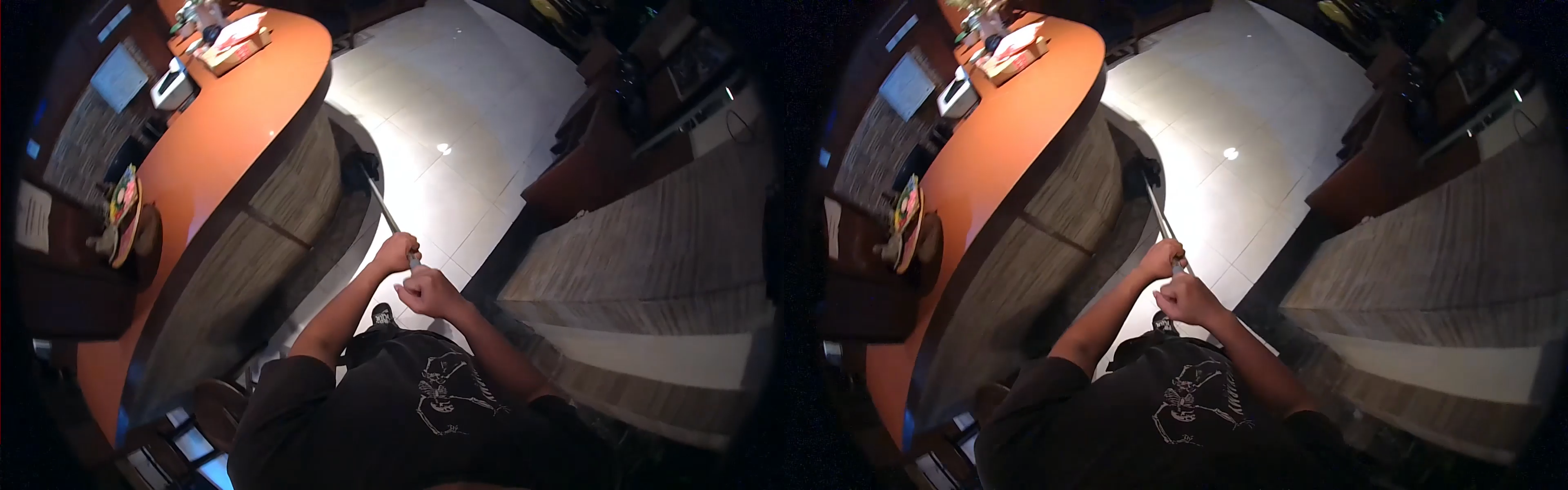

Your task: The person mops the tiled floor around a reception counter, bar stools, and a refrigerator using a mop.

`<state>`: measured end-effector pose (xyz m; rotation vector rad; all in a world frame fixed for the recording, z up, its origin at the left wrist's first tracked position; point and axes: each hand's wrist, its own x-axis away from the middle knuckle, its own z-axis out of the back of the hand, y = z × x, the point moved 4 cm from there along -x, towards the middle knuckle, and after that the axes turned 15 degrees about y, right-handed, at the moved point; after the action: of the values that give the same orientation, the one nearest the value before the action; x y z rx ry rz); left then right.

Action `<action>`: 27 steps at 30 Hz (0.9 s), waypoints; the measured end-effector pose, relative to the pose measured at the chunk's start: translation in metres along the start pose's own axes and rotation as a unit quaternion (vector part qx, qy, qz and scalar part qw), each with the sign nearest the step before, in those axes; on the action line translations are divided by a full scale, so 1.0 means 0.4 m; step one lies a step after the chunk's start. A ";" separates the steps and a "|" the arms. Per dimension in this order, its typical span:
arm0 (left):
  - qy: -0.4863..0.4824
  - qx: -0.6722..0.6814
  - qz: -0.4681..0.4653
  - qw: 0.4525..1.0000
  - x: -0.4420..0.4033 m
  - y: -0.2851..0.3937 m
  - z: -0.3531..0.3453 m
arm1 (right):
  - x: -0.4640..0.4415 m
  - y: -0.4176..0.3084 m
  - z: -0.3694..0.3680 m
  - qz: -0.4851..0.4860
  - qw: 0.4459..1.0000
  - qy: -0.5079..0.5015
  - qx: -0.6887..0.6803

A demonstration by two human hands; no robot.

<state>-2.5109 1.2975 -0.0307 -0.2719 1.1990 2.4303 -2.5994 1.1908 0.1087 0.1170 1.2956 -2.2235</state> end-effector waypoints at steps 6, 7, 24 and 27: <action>-0.029 0.093 -0.056 0.994 0.055 0.175 -0.009 | 0.094 -0.140 0.097 -0.046 0.999 0.014 0.009; -0.040 0.086 -0.052 0.994 0.069 0.179 -0.016 | 0.107 -0.148 0.095 -0.054 0.998 0.014 0.006; -0.070 0.036 -0.071 0.994 -0.013 0.001 -0.041 | 0.065 0.057 -0.024 -0.095 0.986 0.140 -0.012; -0.118 0.060 -0.063 0.989 -0.031 0.092 -0.053 | 0.090 -0.009 0.076 -0.140 0.978 0.154 -0.001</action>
<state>-2.5165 1.2572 -0.0132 -0.0216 1.1773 2.2004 -2.6254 1.1521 0.1151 0.3038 1.5603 -2.5166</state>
